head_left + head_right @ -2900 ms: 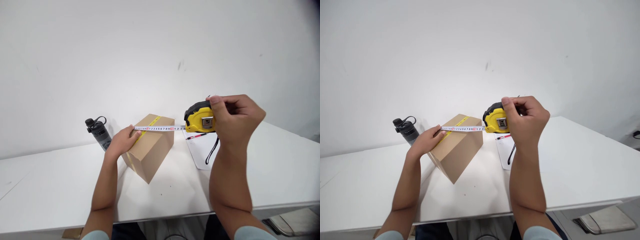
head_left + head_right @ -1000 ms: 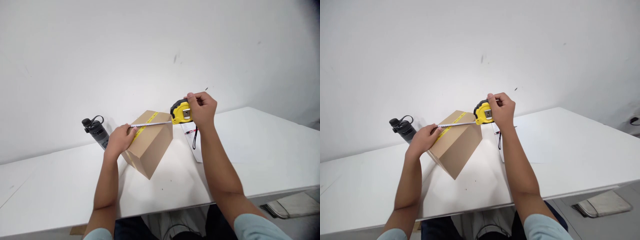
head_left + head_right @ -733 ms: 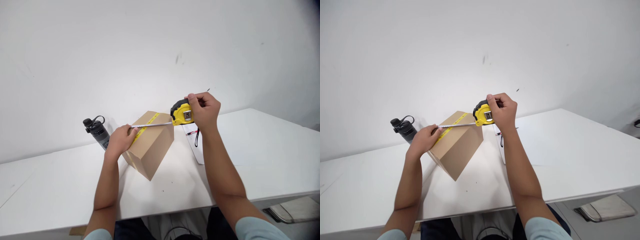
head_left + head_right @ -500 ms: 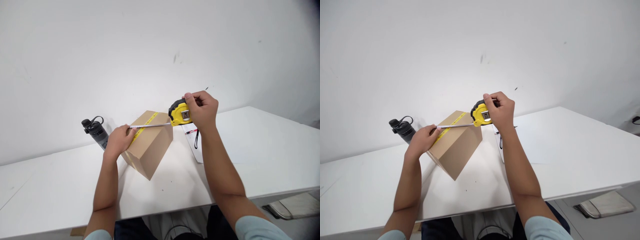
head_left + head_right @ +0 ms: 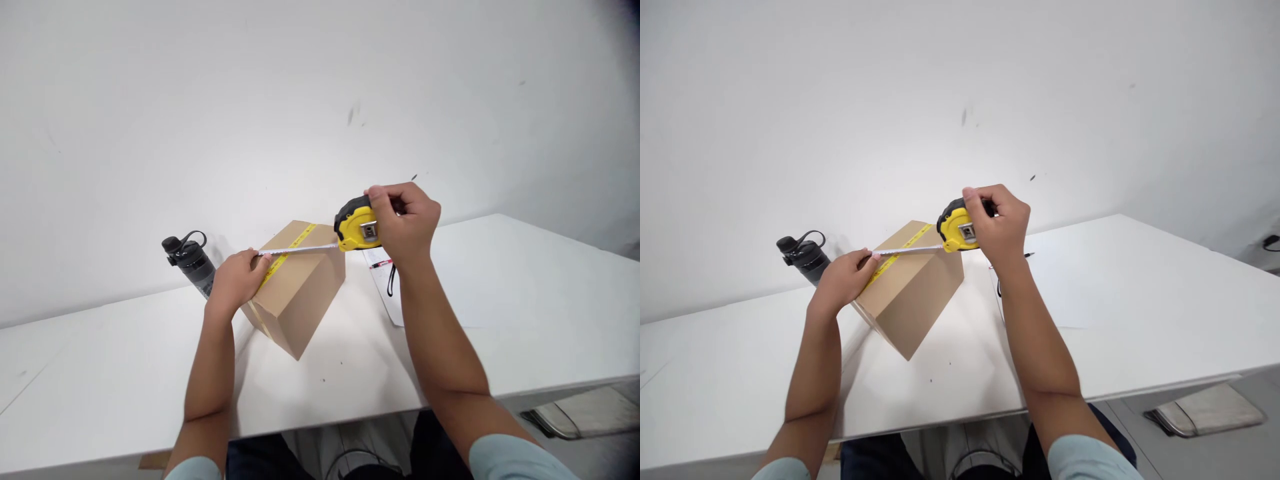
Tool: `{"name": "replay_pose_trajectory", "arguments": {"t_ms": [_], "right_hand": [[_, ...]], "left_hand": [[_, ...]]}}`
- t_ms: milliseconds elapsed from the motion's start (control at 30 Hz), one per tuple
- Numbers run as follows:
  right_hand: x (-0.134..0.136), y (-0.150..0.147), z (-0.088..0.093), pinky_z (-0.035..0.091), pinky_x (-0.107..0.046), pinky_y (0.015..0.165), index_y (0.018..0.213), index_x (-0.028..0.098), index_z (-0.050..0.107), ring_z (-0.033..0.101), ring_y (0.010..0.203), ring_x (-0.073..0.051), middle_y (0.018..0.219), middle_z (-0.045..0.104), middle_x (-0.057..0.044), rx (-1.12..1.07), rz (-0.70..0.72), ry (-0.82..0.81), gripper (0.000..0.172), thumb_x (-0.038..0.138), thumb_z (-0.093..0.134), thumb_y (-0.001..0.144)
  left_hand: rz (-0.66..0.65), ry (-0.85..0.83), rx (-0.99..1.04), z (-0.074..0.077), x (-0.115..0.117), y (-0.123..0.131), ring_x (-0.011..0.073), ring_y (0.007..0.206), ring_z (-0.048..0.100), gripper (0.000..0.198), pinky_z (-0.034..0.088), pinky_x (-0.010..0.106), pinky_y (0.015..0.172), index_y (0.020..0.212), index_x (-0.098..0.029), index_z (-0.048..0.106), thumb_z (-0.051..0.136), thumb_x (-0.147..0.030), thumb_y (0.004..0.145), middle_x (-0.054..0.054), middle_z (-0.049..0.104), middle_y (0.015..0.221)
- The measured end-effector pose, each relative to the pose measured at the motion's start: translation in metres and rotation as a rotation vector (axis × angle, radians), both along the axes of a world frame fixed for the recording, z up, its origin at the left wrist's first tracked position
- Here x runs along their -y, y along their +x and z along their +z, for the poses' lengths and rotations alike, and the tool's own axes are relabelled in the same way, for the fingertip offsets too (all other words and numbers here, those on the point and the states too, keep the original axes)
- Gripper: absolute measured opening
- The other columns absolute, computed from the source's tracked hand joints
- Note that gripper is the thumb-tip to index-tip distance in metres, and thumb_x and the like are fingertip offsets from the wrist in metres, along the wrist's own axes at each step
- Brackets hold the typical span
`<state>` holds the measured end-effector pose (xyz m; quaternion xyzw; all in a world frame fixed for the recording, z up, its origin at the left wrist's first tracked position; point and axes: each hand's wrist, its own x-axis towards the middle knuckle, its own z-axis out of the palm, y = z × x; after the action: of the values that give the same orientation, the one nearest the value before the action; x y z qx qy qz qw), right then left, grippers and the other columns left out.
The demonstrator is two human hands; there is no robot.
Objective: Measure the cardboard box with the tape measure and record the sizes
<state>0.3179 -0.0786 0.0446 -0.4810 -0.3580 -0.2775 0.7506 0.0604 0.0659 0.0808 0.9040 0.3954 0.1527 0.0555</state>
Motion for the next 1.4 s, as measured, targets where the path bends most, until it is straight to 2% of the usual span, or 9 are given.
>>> {"name": "replay_pose_trajectory", "arguments": {"t_ms": [100,200,400,800,1100,1267,1400], "right_hand": [[-0.005,0.001,-0.002,0.059,-0.034,0.070,0.080,0.023,0.069,0.071,0.071,-0.017,0.074,0.070,0.000,-0.107,0.012,0.027,0.057,0.078,0.070,0.094],[-0.011,-0.004,-0.004,0.057,-0.033,0.067,0.081,0.023,0.069,0.068,0.069,-0.016,0.073,0.069,0.000,-0.135,0.047,-0.036,0.056,0.078,0.070,0.093],[-0.019,-0.025,-0.004,0.055,-0.035,0.068,0.081,0.024,0.070,0.069,0.071,-0.017,0.079,0.073,-0.002,0.000,0.032,-0.116,0.056,0.076,0.064,0.098],[-0.016,-0.019,-0.005,0.053,-0.034,0.065,0.081,0.025,0.069,0.067,0.068,-0.017,0.078,0.074,-0.002,0.041,-0.019,-0.162,0.056,0.077,0.060,0.099],[-0.015,-0.020,-0.003,0.051,-0.034,0.066,0.083,0.024,0.069,0.067,0.069,-0.017,0.079,0.074,-0.003,0.067,-0.001,-0.198,0.050,0.069,0.058,0.102],[-0.016,-0.017,-0.003,0.049,-0.034,0.066,0.084,0.024,0.068,0.065,0.068,-0.017,0.078,0.073,-0.002,0.051,-0.003,-0.217,0.044,0.063,0.059,0.101],[-0.018,-0.014,-0.004,0.053,-0.035,0.069,0.089,0.024,0.070,0.070,0.078,-0.018,0.089,0.076,-0.005,0.015,-0.003,-0.178,0.035,0.056,0.062,0.100]], "left_hand": [[0.001,-0.006,-0.003,0.001,0.002,0.000,0.0308,0.103,0.072,0.047,0.043,0.038,0.077,0.095,-0.024,0.066,0.040,-0.061,0.106,0.009,0.080,0.109],[-0.004,0.002,-0.011,0.001,0.002,0.000,0.0311,0.106,0.073,0.049,0.044,0.038,0.077,0.098,-0.023,0.069,0.040,-0.061,0.107,0.010,0.081,0.111],[0.022,0.008,-0.025,0.000,0.001,-0.001,0.0350,0.124,0.072,0.056,0.048,0.039,0.084,0.114,-0.020,0.076,0.038,-0.062,0.107,0.015,0.079,0.131],[0.001,-0.006,-0.005,-0.001,0.001,0.000,0.0371,0.122,0.072,0.058,0.049,0.040,0.082,0.120,-0.019,0.076,0.039,-0.062,0.107,0.017,0.080,0.128],[0.005,0.020,-0.024,0.001,0.003,-0.001,0.0363,0.122,0.072,0.058,0.048,0.039,0.083,0.116,-0.019,0.075,0.037,-0.062,0.108,0.017,0.080,0.128],[-0.019,0.012,-0.013,0.003,0.004,-0.001,0.0321,0.107,0.072,0.051,0.042,0.038,0.074,0.097,-0.022,0.067,0.036,-0.061,0.109,0.012,0.080,0.110],[-0.030,0.009,-0.007,0.004,0.004,-0.002,0.0312,0.103,0.070,0.049,0.040,0.038,0.072,0.092,-0.023,0.064,0.037,-0.060,0.109,0.011,0.078,0.105]]}}
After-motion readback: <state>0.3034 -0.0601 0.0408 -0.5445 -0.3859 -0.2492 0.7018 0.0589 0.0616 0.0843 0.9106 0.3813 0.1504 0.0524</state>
